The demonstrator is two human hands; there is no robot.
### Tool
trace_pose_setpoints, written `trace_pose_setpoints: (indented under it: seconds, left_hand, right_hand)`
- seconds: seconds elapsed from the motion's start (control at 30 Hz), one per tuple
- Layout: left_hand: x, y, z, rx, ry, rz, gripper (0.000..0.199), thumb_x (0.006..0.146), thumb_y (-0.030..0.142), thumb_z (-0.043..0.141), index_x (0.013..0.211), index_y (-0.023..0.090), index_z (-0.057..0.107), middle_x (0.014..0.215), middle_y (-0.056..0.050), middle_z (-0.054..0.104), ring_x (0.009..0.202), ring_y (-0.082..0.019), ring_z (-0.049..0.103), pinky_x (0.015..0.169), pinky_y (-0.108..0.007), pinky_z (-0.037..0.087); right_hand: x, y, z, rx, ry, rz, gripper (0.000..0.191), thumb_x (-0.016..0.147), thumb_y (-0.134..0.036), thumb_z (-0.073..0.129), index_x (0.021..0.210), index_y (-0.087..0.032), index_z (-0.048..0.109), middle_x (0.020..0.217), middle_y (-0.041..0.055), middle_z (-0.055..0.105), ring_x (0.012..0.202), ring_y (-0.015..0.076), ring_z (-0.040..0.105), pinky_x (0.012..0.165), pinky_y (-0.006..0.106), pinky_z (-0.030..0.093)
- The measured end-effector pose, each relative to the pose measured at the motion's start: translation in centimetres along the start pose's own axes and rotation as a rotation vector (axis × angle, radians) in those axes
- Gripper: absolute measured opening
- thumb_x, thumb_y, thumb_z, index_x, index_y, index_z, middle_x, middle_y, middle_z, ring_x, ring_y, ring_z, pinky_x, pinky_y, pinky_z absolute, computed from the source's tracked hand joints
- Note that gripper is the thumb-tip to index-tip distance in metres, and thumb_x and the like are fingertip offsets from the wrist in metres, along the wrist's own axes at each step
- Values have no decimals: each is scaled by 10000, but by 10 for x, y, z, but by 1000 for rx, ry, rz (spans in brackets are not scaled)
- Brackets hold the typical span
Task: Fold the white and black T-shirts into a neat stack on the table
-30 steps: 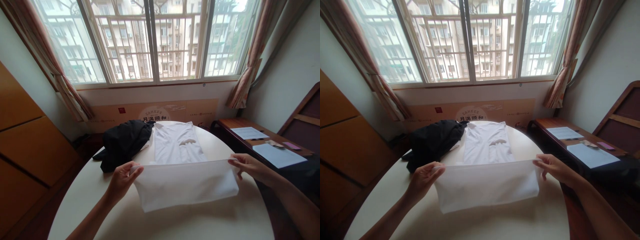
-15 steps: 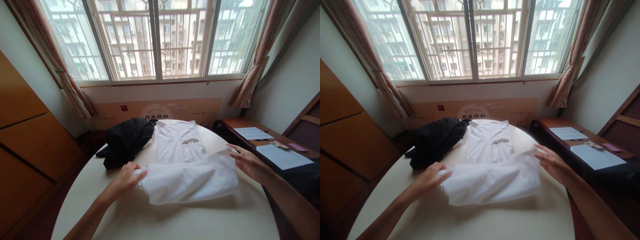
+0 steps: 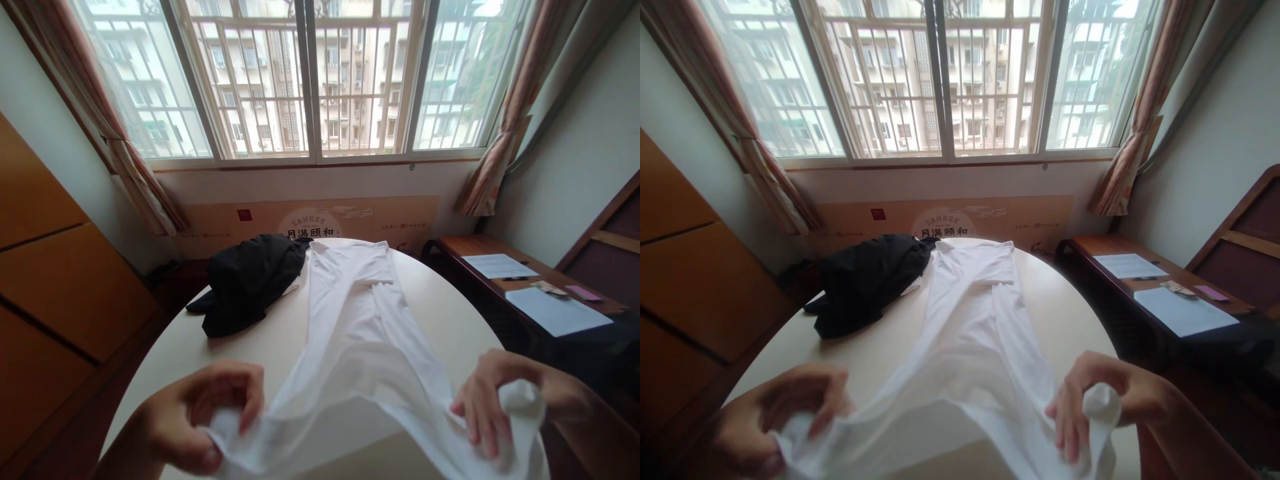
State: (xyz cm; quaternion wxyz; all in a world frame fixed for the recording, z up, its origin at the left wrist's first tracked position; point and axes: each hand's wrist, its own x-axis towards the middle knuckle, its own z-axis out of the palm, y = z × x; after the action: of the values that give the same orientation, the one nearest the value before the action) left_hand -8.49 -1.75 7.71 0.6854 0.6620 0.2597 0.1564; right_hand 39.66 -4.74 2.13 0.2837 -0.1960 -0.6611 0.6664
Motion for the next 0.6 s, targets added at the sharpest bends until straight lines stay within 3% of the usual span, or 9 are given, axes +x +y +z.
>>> trace_pose_setpoints:
  seconds: [0.07,0.13,0.2,0.23,0.3,0.33,0.43,0.5,0.6]
  left_hand:
    - [2,5,9,25,-128,-104,539,649,594,907,871,185,635,780,-48,677,695,-173,599,643,-260,460]
    - [9,6,15,8,-217,-175,559,680,631,884,936,183,668,776,-67,699,715,-221,656,701,-326,515]
    - [17,5,18,-42,-287,-199,599,696,697,841,953,187,659,755,-73,699,675,-240,671,666,-356,535]
    - [21,3,19,-43,-295,-207,611,692,720,826,939,190,648,741,-67,690,647,-234,662,628,-348,533]
    - [28,0,24,101,-185,-213,559,740,709,784,903,196,632,747,-46,673,642,-205,635,605,-315,522]
    - [32,-1,29,246,-79,-220,489,800,666,744,886,198,632,763,-37,668,664,-192,624,618,-300,518]
    - [48,-4,59,749,189,-215,251,910,450,648,960,205,675,925,-46,701,832,-203,645,776,-316,541]
    - [61,-9,84,974,176,-137,321,885,391,671,1149,209,682,1154,-92,716,1043,-259,662,973,-389,528]
    - [83,-18,111,1197,83,-26,738,824,387,743,1491,169,516,1555,-205,518,1409,-387,491,1199,-535,369]
  right_hand:
    - [2,1,7,-24,-112,163,501,906,-593,762,1066,-120,803,1037,180,819,1012,322,784,1011,448,529]
    - [6,7,7,5,-176,218,734,795,-684,828,1250,-114,748,1103,197,804,1019,336,781,920,420,561]
    - [12,13,4,-14,-101,187,803,798,-753,780,1287,-118,714,1028,183,805,947,320,781,834,395,564]
    - [15,14,4,-81,7,168,742,845,-743,740,1259,-128,716,965,157,797,898,291,768,809,376,553]
    - [23,13,10,-342,222,193,541,921,-631,714,1190,-162,731,856,84,748,801,219,701,758,319,512]
    - [27,11,16,-501,256,237,441,933,-545,723,1189,-186,735,828,52,717,767,193,659,735,297,488]
    - [37,7,40,-888,120,365,364,902,-282,689,1265,-264,718,794,-2,664,715,169,597,701,276,431]
    - [41,7,53,-1026,55,378,393,859,-174,624,1231,-268,706,806,-2,667,745,182,610,708,281,413]
    - [43,10,59,-1151,92,398,213,827,-127,572,980,-233,677,813,17,673,766,197,619,693,287,390]
